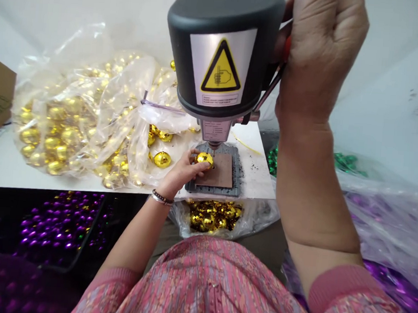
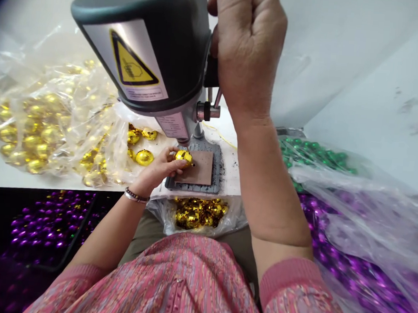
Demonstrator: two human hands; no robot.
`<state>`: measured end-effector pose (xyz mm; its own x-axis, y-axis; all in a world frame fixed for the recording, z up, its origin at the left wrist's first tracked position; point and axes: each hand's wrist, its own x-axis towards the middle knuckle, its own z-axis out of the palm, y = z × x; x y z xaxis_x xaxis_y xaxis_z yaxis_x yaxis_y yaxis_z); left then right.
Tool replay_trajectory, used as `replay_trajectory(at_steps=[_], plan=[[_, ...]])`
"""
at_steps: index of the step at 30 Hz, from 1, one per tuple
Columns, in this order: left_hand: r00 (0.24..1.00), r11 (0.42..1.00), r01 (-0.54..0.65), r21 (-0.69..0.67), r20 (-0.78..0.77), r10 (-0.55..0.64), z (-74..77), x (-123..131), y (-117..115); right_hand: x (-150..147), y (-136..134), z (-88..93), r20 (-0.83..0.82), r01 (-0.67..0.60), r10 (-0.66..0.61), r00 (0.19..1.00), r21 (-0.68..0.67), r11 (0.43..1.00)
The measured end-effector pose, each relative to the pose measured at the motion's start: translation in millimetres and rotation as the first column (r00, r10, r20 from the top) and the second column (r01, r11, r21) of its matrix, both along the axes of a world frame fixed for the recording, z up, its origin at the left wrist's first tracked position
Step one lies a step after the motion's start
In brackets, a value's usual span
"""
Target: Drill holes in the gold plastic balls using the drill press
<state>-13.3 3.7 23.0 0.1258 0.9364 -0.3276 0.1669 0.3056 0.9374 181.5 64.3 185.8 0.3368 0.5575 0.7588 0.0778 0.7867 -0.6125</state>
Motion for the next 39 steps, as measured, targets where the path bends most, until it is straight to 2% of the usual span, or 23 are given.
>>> replay_trajectory(at_steps=[3,6,8,10,14,17,20,23,27,30,34,39], plan=[[0.998,0.999,0.009,0.048,-0.069,-0.005,-7.0,2.9,2.7,-1.0,-1.5,-0.3,0.007,0.004,-0.004,1.000,-0.009,1.000],[0.977,0.985,0.061,0.163,-0.211,-0.025,-9.6,4.1,3.8,-2.0,-4.2,0.6,-0.010,-0.001,0.001,1.000,-0.034,0.999],[0.940,0.962,0.121,0.246,-0.339,-0.032,-8.8,5.3,3.1,-2.6,-6.2,1.3,-0.016,-0.008,0.008,1.000,-0.050,0.999],[0.894,0.947,0.178,0.267,-0.447,-0.042,-7.7,7.8,1.7,-3.2,-8.0,2.0,-0.021,-0.015,0.013,1.000,-0.062,0.998],[0.830,0.897,0.301,0.324,-0.553,-0.079,-11.7,14.1,1.3,-3.4,-9.6,3.2,-0.025,-0.022,0.020,0.999,-0.079,0.997],[0.833,0.865,0.345,0.365,-0.544,-0.103,-20.4,15.1,4.0,-1.9,-10.2,3.4,-0.013,-0.021,0.021,1.000,-0.073,0.997],[0.856,0.879,0.329,0.346,-0.503,-0.122,-26.8,13.1,5.5,-0.8,-16.5,1.0,0.007,-0.026,0.026,1.000,-0.060,0.998],[0.863,0.885,0.315,0.343,-0.491,-0.116,-26.8,11.6,3.9,-1.4,-32.4,-5.6,0.025,-0.035,0.035,0.999,-0.006,0.999],[0.876,0.885,0.313,0.345,-0.465,-0.128,-24.8,11.2,1.7,-1.1,-60.3,-21.2,0.056,-0.120,0.116,0.992,0.085,0.989],[0.883,0.886,0.307,0.347,-0.451,-0.129,-27.3,10.9,2.5,-0.6,-76.7,-36.0,0.077,-0.168,0.164,0.983,0.038,0.985],[0.886,0.889,0.309,0.337,-0.442,-0.140,-28.7,11.0,3.5,-3.2,-88.2,-55.5,0.054,-0.123,0.123,0.991,0.006,0.992],[0.884,0.882,0.327,0.340,-0.440,-0.158,-21.1,12.5,1.0,-5.8,-93.2,-72.6,0.097,-0.064,0.066,0.993,-0.023,0.998]])
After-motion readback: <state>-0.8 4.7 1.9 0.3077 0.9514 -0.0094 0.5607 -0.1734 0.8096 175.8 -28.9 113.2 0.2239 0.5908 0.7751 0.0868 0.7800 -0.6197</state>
